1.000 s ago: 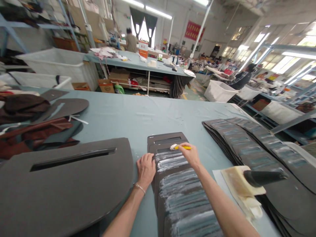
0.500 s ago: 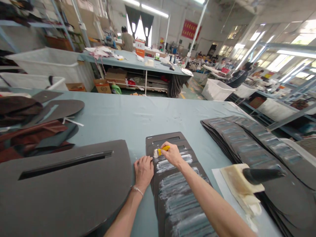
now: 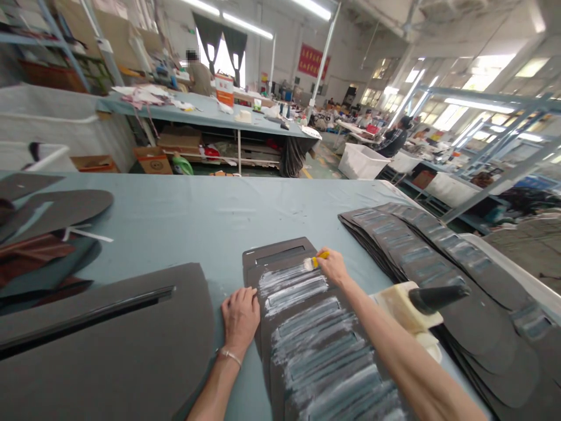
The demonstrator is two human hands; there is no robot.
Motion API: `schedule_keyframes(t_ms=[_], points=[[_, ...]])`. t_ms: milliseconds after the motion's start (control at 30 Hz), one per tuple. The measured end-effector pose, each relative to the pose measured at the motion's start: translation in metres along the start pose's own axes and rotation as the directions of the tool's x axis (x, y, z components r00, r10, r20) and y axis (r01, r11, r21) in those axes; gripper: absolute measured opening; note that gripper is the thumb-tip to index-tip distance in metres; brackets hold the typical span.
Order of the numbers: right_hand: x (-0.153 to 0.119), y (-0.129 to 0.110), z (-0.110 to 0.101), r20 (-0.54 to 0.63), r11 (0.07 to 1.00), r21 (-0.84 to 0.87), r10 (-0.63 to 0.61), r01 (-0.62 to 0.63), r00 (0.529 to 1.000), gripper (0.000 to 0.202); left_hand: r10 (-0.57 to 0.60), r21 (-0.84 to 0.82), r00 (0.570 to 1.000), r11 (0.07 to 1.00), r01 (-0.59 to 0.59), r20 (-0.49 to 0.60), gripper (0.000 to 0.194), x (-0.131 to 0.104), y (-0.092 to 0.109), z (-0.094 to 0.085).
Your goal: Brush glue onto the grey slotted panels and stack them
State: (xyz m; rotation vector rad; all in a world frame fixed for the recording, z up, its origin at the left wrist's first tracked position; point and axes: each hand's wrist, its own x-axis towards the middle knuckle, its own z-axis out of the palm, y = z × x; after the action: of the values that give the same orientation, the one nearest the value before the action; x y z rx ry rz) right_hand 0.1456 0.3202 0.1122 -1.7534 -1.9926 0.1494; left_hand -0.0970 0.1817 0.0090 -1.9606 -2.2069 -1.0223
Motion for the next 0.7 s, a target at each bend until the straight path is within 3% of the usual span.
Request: schedule_keyframes(t_ms=[67, 133, 233, 300, 400, 467, 567, 700], points=[[-0.003, -0.006, -0.002, -0.074, 0.998, -0.034, 0.053, -0.056, 0.996, 0.017, -0.003, -0.003, 1.0, 1.0, 0.003, -0.009, 0.022, 0.0, 0.001, 0.001], [-0.011, -0.022, 0.002, -0.095, 1.0, 0.031, -0.002, 0.005, 0.995, 0.016, -0.004, -0.003, 1.0, 1.0, 0.004, -0.012, 0.022, 0.0, 0.001, 0.002], [-0.03, -0.054, 0.021, -0.003, 0.946, 0.274, -0.178, 0.172, 0.984, 0.016, -0.003, 0.0, 1.0, 1.0, 0.003, -0.005, 0.022, -0.001, -0.001, 0.003], [-0.038, -0.061, 0.034, 0.057, 0.903, 0.398, -0.203, 0.164, 0.978, 0.017, 0.005, -0.003, 1.0, 1.0, -0.005, -0.002, 0.021, -0.001, -0.002, 0.005], [-0.031, -0.036, 0.035, 0.028, 0.905, 0.425, 0.007, -0.018, 1.0, 0.021, 0.01, -0.018, 1.0, 1.0, -0.01, -0.014, 0.022, -0.002, -0.004, 0.006], [-0.02, -0.006, 0.021, -0.073, 0.926, 0.359, 0.151, -0.116, 0.986, 0.022, 0.001, -0.029, 1.0, 1.0, -0.001, -0.018, 0.022, -0.002, -0.005, 0.006], [-0.014, 0.024, -0.007, -0.193, 0.945, 0.275, 0.234, -0.176, 0.953, 0.021, -0.028, -0.073, 1.0, 0.997, 0.027, -0.006, 0.022, -0.001, -0.009, 0.008], [-0.046, 0.031, -0.04, -0.142, 0.882, 0.404, 0.321, -0.241, 0.936, 0.026, -0.09, -0.257, 0.996, 0.963, 0.086, -0.003, 0.027, 0.002, -0.029, 0.012]])
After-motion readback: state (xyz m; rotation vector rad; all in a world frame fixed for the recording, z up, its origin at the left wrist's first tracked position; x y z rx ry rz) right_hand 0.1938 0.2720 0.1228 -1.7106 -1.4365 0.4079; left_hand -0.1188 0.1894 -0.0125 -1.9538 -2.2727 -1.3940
